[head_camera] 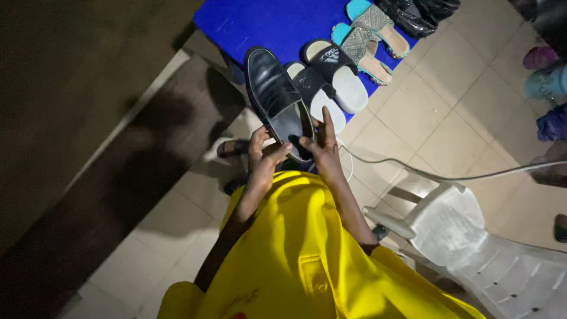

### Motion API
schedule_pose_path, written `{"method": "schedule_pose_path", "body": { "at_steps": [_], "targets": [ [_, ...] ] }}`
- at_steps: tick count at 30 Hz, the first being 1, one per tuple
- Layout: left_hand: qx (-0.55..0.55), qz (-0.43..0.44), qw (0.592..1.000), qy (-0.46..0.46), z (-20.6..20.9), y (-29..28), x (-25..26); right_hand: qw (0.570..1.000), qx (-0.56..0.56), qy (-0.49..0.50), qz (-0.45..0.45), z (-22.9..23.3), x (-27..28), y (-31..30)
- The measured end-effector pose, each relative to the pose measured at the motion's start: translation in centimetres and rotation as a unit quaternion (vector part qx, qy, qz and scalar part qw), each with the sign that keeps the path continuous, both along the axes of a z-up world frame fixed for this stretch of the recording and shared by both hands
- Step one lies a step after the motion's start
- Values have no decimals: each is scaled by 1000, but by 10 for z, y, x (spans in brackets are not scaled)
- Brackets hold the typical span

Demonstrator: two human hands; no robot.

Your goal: The person picks up a shoe and wipes the sole and sides with a cloth.

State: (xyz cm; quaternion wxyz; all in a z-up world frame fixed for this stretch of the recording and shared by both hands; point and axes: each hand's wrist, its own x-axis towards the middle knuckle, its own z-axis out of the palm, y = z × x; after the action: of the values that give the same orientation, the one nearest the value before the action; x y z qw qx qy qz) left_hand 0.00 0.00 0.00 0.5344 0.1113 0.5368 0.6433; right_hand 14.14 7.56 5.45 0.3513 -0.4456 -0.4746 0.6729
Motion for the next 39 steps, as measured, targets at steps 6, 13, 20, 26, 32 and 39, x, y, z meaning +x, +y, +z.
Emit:
{"method": "schedule_pose_path", "body": {
  "at_steps": [6, 13, 20, 26, 32, 39],
  "targets": [
    [-30, 18, 999, 19, 3, 31, -4, 998, -22, -57, 11, -28, 10, 11],
    [24, 19, 999, -23, 8, 48, 13, 999, 24, 26, -27, -55, 20, 34],
    [23, 17, 999, -34, 15, 61, -10, 999, 16, 40, -28, -66, 2, 52],
    [-1, 14, 999, -32, -25, 88, -42, 997, 52, 12, -53, -75, -32, 66],
    [-67, 1, 998, -16, -36, 124, -89, 995, 54, -41, -68, -76, -73, 93],
    [-58, 3, 997, -46, -88, 157, -134, 992, 1, -114, -47, -90, -124, 131]
  ]
}}
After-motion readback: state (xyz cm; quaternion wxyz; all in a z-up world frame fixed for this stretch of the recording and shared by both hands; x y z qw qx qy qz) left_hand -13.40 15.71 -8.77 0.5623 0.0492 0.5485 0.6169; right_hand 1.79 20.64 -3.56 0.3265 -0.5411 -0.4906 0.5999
